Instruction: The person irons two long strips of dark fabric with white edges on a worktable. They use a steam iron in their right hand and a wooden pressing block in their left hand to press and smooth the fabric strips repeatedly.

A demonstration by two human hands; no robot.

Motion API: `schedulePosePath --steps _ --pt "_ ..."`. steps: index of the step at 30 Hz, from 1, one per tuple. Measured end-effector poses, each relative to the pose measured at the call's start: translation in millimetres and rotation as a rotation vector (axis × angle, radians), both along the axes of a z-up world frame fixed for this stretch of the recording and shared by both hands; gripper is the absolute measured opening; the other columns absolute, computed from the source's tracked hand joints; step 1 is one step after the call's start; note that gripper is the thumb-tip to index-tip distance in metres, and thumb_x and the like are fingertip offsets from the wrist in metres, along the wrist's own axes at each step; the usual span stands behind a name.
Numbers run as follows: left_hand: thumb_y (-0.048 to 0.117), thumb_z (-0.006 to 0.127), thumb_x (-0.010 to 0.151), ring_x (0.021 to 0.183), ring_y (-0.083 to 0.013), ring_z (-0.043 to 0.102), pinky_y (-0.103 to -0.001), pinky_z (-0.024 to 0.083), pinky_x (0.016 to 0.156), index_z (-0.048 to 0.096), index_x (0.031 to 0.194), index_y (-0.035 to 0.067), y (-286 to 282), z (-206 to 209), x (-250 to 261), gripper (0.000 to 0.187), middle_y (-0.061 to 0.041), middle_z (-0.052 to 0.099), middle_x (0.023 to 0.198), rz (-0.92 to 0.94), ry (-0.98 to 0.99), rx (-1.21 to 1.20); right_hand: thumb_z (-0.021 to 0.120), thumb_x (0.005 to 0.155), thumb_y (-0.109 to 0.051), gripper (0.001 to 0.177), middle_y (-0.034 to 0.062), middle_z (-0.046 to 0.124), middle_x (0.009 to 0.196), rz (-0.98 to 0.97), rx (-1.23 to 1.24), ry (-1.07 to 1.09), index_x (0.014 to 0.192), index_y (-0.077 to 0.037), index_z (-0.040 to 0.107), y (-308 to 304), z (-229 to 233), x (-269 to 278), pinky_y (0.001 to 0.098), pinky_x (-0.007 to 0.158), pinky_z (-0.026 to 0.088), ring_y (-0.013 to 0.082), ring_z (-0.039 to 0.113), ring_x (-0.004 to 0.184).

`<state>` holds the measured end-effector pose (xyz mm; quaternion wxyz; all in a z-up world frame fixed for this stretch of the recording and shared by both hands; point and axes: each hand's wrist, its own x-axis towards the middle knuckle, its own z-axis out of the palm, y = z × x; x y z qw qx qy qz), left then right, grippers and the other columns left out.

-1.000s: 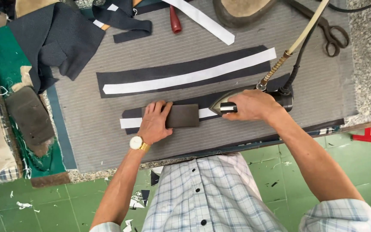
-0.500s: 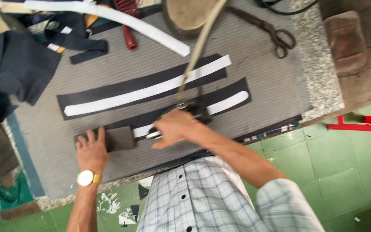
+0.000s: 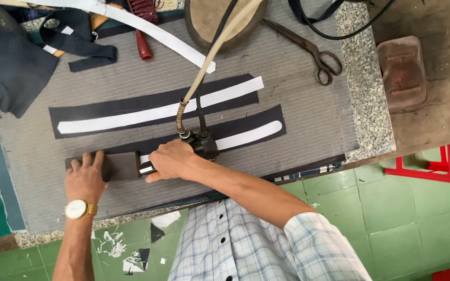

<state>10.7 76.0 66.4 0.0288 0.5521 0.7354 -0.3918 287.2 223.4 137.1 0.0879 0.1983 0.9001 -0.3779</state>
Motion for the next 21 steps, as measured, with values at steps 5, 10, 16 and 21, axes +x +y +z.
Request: schedulePosePath --steps 5,10,16,21 --pt "0.043 0.088 0.069 0.124 -0.0313 0.059 -0.038 0.055 0.097 0.036 0.159 0.030 3 16 3 0.105 -0.005 0.054 0.148 -0.001 -0.088 0.042 0.061 0.090 -0.060 0.053 0.0035 0.066 0.067 0.065 0.018 -0.197 0.088 -0.008 0.070 18 16 34 0.0362 0.058 0.056 0.0218 0.068 0.062" --pt "0.045 0.088 0.066 0.125 -0.0320 0.060 -0.041 0.058 0.098 0.037 0.157 0.028 0 17 2 0.106 -0.005 0.055 0.149 -0.036 -0.110 0.061 0.060 0.101 -0.046 0.037 -0.0003 0.065 0.072 0.084 -0.084 -0.407 0.106 -0.010 0.067 59 43 104 0.0233 0.048 0.056 0.0122 0.061 0.055" --pt "0.052 0.089 0.059 0.118 -0.0291 0.065 -0.039 0.059 0.093 0.037 0.158 0.027 -3 12 -8 0.115 -0.004 0.058 0.143 -0.155 -0.070 0.085 0.064 0.097 -0.044 0.038 0.0012 0.075 0.092 -0.018 -0.051 -0.435 0.129 -0.025 0.063 110 50 195 0.0223 0.052 0.061 0.0147 0.070 0.064" --pt "0.051 0.090 0.057 0.116 -0.0328 0.067 -0.045 0.059 0.097 0.040 0.158 0.025 -5 14 -13 0.116 -0.006 0.060 0.142 -0.176 -0.130 0.109 0.063 0.093 -0.049 0.037 -0.0029 0.078 0.101 -0.089 0.073 -0.459 0.126 -0.031 0.063 135 45 249 0.0283 0.063 0.066 0.0164 0.078 0.079"
